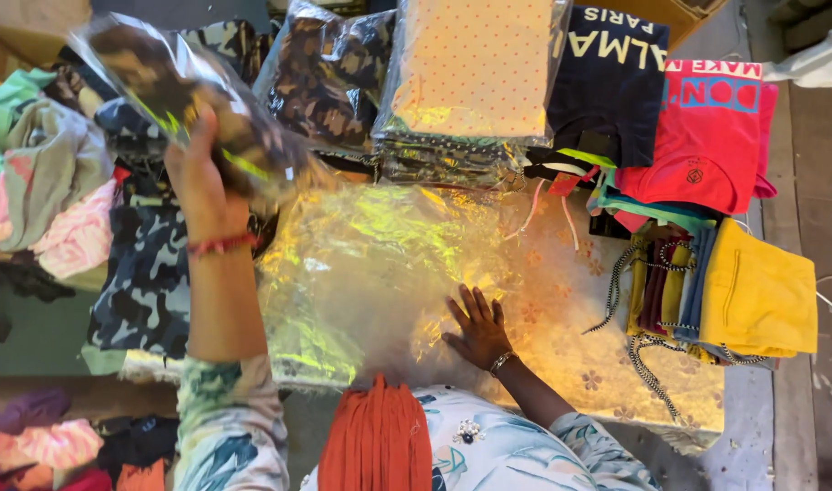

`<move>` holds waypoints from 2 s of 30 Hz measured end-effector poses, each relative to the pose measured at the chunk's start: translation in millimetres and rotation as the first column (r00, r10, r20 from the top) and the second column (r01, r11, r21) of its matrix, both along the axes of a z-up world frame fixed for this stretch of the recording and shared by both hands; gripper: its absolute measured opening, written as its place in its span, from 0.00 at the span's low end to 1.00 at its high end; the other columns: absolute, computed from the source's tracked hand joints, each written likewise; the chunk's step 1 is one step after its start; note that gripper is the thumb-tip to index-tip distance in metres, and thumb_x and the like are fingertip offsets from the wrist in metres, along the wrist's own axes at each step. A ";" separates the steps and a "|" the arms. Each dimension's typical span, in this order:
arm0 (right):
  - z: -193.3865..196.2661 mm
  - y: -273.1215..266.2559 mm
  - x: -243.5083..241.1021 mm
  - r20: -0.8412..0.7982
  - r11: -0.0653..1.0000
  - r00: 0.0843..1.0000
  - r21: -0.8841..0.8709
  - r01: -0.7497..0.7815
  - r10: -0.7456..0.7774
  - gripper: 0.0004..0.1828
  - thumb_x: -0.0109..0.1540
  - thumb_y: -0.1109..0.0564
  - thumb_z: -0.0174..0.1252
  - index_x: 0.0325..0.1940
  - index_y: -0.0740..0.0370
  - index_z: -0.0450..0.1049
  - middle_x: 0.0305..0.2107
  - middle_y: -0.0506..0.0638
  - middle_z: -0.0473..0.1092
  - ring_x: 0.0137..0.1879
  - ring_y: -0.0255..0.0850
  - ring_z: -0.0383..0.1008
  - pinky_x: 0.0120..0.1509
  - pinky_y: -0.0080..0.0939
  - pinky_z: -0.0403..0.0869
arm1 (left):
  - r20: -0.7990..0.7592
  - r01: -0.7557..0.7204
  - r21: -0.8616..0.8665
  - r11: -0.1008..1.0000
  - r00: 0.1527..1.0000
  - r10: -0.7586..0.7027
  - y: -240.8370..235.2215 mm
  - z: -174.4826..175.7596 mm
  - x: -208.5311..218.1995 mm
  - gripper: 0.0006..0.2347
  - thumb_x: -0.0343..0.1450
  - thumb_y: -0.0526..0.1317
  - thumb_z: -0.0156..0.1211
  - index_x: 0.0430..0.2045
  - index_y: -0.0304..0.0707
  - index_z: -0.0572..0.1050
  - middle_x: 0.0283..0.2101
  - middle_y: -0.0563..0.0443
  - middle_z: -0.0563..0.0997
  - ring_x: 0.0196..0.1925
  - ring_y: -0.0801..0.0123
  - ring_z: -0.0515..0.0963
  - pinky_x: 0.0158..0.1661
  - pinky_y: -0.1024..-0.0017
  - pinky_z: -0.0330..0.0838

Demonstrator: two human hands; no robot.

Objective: The person folds various garments, including patterned shorts and shirts, and places them into clear plastic bags. The person then seals the bags and stacks them on a table covered with a yellow sheet.

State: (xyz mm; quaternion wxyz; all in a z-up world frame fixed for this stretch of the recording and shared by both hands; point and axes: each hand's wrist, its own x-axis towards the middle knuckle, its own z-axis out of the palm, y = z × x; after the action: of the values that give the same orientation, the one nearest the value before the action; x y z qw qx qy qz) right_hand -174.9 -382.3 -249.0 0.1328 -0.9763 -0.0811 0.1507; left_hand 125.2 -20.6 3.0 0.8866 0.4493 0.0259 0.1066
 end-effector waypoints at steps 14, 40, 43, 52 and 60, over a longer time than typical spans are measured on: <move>7.9 2.2 -0.9 -0.004 0.995 0.998 0.074 0.060 -0.060 0.45 0.62 0.28 0.53 0.79 0.43 0.50 0.77 0.53 0.40 0.81 0.54 0.38 0.76 0.71 0.42 | -0.276 -0.164 -0.306 0.938 0.958 0.077 -133.1 -217.2 153.5 0.22 0.69 0.54 0.63 0.48 0.36 0.77 0.41 0.51 0.85 0.33 0.67 0.81 0.28 0.71 0.71; 11.2 6.4 0.2 0.022 0.997 0.998 0.040 0.065 -0.066 0.46 0.60 0.27 0.53 0.78 0.41 0.50 0.77 0.51 0.41 0.81 0.52 0.39 0.77 0.68 0.41 | 0.406 -0.419 0.908 -0.002 0.880 0.245 -78.3 -181.6 34.0 0.31 0.80 0.46 0.64 0.70 0.17 0.59 0.71 0.25 0.64 0.73 0.40 0.59 0.68 0.48 0.54; 7.3 8.3 -3.0 0.083 0.997 0.994 0.034 0.073 -0.076 0.45 0.60 0.28 0.54 0.78 0.41 0.53 0.77 0.52 0.44 0.81 0.51 0.41 0.77 0.69 0.43 | 0.058 -0.061 0.998 -0.011 0.980 -0.188 -27.2 -182.8 0.1 0.22 0.70 0.46 0.68 0.58 0.36 0.73 0.68 0.31 0.69 0.71 0.43 0.64 0.67 0.53 0.57; -4.4 12.0 -10.6 0.274 0.995 0.957 0.048 0.089 -0.099 0.42 0.60 0.30 0.54 0.75 0.44 0.59 0.76 0.54 0.49 0.80 0.54 0.47 0.77 0.69 0.46 | 0.254 -0.081 0.859 -0.506 0.925 0.282 119.4 -201.0 -120.6 0.35 0.65 0.60 0.67 0.59 0.30 0.71 0.62 0.28 0.71 0.61 0.38 0.68 0.55 0.44 0.60; 1.8 13.3 -7.9 0.240 0.995 0.966 0.004 0.102 -0.100 0.43 0.60 0.29 0.53 0.75 0.45 0.58 0.75 0.54 0.48 0.80 0.54 0.46 0.77 0.67 0.45 | 0.154 -0.119 0.984 -0.129 0.940 0.306 174.2 -267.4 -109.3 0.15 0.84 0.49 0.51 0.56 0.40 0.78 0.62 0.42 0.77 0.58 0.41 0.74 0.57 0.50 0.68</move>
State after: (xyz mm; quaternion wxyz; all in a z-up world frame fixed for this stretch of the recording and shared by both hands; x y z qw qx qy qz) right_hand -182.8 -369.0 -247.1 0.1253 -0.9907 -0.0463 0.0249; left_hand 15.9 153.6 -264.3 0.2338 0.9483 0.0677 0.2037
